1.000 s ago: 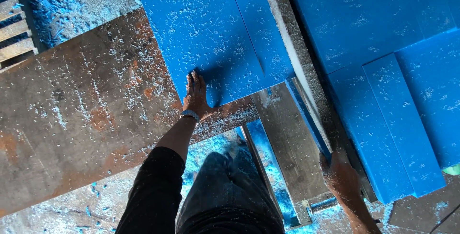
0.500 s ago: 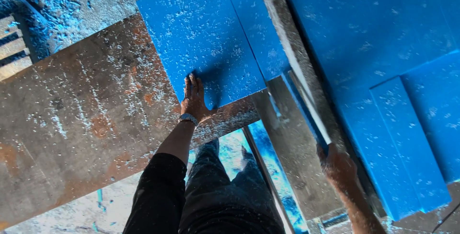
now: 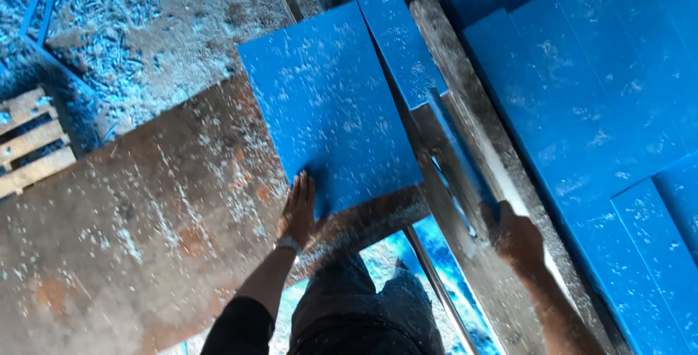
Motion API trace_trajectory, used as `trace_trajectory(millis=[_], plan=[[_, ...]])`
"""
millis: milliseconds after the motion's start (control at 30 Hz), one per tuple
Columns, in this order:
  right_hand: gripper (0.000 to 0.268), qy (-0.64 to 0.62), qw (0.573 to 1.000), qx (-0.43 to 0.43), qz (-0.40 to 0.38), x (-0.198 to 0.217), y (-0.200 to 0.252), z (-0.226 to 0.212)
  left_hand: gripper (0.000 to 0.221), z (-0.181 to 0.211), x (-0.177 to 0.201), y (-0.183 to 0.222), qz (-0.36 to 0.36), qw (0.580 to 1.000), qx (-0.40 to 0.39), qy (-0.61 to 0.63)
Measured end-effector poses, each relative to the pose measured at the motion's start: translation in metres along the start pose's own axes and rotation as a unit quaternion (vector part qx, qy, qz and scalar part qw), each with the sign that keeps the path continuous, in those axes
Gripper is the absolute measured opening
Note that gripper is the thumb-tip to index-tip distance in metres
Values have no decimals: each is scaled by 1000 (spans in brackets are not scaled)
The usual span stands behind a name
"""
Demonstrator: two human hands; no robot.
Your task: Cutting large blue foam blocks into smaller pieces using a stationary power saw.
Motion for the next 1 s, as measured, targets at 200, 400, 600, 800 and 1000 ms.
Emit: trace_trajectory(millis=[200, 400, 600, 800, 1000], plan=[[30, -211, 976, 22, -58, -84, 36, -93, 100, 27, 35, 1, -56, 981, 31, 182], [41, -389, 899, -52, -196, -124, 80, -187, 76, -31, 42, -152, -71, 974, 116, 180], [65, -343, 933, 19, -108, -179, 66, -211, 87, -84, 34, -301, -44, 962, 167, 212], [44, -100, 955, 217, 177, -209, 95, -220, 48, -97, 43, -266, 77, 965, 123, 217], [61, -271, 933, 20, -235, -147, 98, -214, 72, -99, 71, -198, 120, 974, 80, 174]])
Point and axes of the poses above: each hand's wrist, its own y-axis away from the middle knuckle, its own x-axis out of the back of the hand, z = x × y, the point moved 5 cm from there along -y, towards the middle knuckle, and after that the axes turned 14 degrees about y, right-handed, at the moved point
